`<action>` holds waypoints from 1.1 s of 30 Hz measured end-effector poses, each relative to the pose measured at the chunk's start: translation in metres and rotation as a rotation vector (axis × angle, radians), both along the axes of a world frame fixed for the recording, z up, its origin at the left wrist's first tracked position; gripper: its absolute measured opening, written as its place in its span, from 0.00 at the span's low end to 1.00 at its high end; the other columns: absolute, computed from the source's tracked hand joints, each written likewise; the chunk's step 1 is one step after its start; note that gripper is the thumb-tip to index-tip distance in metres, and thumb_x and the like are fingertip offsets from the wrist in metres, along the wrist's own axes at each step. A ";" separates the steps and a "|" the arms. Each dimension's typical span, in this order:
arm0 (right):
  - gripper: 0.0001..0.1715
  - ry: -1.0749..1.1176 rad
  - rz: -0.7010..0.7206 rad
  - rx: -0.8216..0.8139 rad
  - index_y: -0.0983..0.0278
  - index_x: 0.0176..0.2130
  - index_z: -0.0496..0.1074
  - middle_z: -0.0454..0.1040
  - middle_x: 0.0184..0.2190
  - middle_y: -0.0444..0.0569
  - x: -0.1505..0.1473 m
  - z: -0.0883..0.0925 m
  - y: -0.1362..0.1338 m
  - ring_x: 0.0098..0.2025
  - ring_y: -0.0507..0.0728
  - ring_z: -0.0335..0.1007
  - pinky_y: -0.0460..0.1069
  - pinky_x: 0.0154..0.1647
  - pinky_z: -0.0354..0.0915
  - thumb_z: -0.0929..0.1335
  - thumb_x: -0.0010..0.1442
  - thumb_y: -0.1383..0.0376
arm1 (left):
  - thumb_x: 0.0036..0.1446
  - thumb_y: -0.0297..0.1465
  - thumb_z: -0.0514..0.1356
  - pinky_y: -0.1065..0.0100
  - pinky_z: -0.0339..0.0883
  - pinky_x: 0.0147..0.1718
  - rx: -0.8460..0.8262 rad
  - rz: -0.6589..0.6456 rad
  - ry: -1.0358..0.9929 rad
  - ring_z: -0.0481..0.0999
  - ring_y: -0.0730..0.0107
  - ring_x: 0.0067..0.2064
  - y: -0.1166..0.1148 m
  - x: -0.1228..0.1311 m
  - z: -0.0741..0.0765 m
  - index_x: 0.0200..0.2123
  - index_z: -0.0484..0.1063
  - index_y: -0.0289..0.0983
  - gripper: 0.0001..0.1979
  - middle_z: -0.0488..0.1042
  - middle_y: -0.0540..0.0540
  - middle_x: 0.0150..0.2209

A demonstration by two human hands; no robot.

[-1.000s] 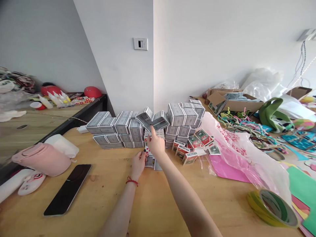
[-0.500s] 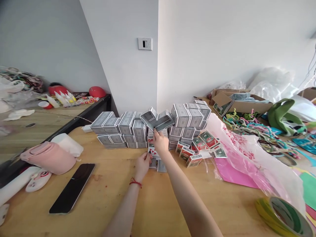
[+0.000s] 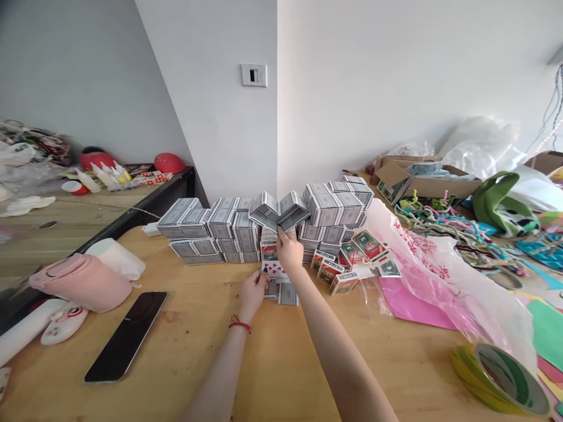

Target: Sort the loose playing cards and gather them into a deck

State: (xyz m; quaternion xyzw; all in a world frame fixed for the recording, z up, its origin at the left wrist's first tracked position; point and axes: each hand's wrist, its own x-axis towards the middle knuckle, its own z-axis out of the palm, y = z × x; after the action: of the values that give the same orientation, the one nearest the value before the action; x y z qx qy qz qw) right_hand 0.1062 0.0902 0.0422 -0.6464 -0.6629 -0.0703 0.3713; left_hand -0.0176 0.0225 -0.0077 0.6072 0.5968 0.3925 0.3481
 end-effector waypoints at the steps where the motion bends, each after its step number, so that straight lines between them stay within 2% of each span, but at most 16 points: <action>1: 0.21 0.013 0.010 -0.004 0.59 0.50 0.64 0.72 0.31 0.49 0.001 -0.001 0.000 0.29 0.54 0.67 0.45 0.28 0.57 0.57 0.57 0.66 | 0.54 0.37 0.45 0.74 0.51 0.21 0.001 -0.002 0.000 0.66 0.75 0.22 0.000 0.000 0.000 0.25 0.68 0.35 0.17 0.68 0.49 0.19; 8: 0.22 0.082 0.103 -0.021 0.58 0.50 0.63 0.73 0.33 0.47 0.005 0.008 -0.005 0.24 0.53 0.66 0.46 0.28 0.60 0.59 0.55 0.64 | 0.54 0.38 0.45 0.74 0.52 0.22 0.008 0.025 -0.035 0.66 0.74 0.22 0.001 -0.001 -0.001 0.25 0.68 0.35 0.17 0.67 0.50 0.18; 12: 0.24 0.195 0.145 0.012 0.57 0.52 0.61 0.74 0.33 0.45 0.007 0.012 -0.025 0.21 0.50 0.64 0.45 0.27 0.60 0.60 0.54 0.63 | 0.53 0.38 0.46 0.74 0.53 0.22 0.023 0.034 -0.090 0.65 0.74 0.21 0.002 -0.001 -0.002 0.25 0.68 0.35 0.16 0.66 0.51 0.18; 15: 0.25 0.394 0.078 0.050 0.60 0.52 0.60 0.74 0.30 0.44 0.012 -0.001 -0.051 0.18 0.48 0.60 0.44 0.25 0.60 0.59 0.54 0.61 | 0.52 0.38 0.46 0.74 0.53 0.21 0.028 0.044 -0.107 0.65 0.74 0.21 0.001 -0.002 0.000 0.24 0.67 0.35 0.17 0.66 0.50 0.18; 18: 0.21 0.506 -0.042 -0.009 0.64 0.44 0.68 0.72 0.26 0.46 0.022 -0.029 -0.078 0.18 0.49 0.60 0.44 0.22 0.60 0.59 0.54 0.57 | 0.52 0.39 0.46 0.73 0.53 0.22 0.057 0.068 -0.099 0.64 0.74 0.21 0.000 -0.002 0.003 0.22 0.66 0.35 0.17 0.66 0.50 0.17; 20: 0.19 0.498 -0.062 -0.055 0.65 0.37 0.71 0.72 0.28 0.48 0.030 -0.048 -0.092 0.22 0.51 0.63 0.46 0.26 0.61 0.60 0.53 0.56 | 0.53 0.38 0.46 0.74 0.54 0.22 0.085 0.103 -0.084 0.65 0.73 0.21 -0.001 -0.004 0.005 0.21 0.65 0.36 0.16 0.66 0.50 0.17; 22: 0.19 0.458 -0.018 -0.105 0.64 0.35 0.72 0.71 0.31 0.51 0.037 -0.060 -0.101 0.29 0.54 0.66 0.48 0.30 0.62 0.62 0.51 0.55 | 0.53 0.37 0.45 0.73 0.54 0.23 0.111 0.156 -0.041 0.65 0.73 0.22 -0.001 -0.006 0.006 0.22 0.65 0.36 0.16 0.66 0.50 0.19; 24: 0.21 0.406 0.034 -0.170 0.63 0.39 0.70 0.68 0.38 0.52 0.042 -0.064 -0.105 0.35 0.56 0.67 0.48 0.32 0.63 0.64 0.48 0.55 | 0.53 0.36 0.46 0.73 0.55 0.25 0.143 0.211 0.045 0.66 0.72 0.25 -0.002 -0.008 0.008 0.25 0.66 0.37 0.14 0.68 0.49 0.22; 27: 0.30 0.282 0.131 -0.292 0.59 0.45 0.67 0.65 0.43 0.50 0.043 -0.059 -0.108 0.41 0.58 0.65 0.49 0.35 0.62 0.70 0.40 0.55 | 0.51 0.34 0.50 0.71 0.57 0.32 0.213 0.248 0.208 0.68 0.70 0.32 -0.004 -0.007 0.009 0.31 0.66 0.37 0.08 0.69 0.46 0.29; 30: 0.28 0.260 0.162 -0.377 0.58 0.42 0.67 0.67 0.39 0.47 0.042 -0.056 -0.107 0.38 0.57 0.66 0.49 0.34 0.61 0.70 0.38 0.57 | 0.48 0.32 0.53 0.67 0.57 0.37 0.235 0.250 0.352 0.66 0.67 0.37 -0.009 -0.001 0.010 0.35 0.64 0.35 0.10 0.68 0.45 0.33; 33: 0.21 0.332 0.123 -0.365 0.60 0.37 0.69 0.68 0.33 0.46 0.043 -0.058 -0.105 0.30 0.55 0.66 0.48 0.29 0.61 0.70 0.40 0.58 | 0.47 0.33 0.55 0.64 0.56 0.39 0.226 0.207 0.462 0.64 0.64 0.40 -0.012 0.004 0.007 0.38 0.63 0.36 0.13 0.65 0.44 0.36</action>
State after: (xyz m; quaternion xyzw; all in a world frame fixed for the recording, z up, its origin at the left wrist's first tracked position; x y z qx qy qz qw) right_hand 0.1491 -0.0151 -0.0161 -0.6637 -0.6327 0.1803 0.3560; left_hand -0.0137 0.0102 -0.0004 0.6512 0.6716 0.3415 0.0908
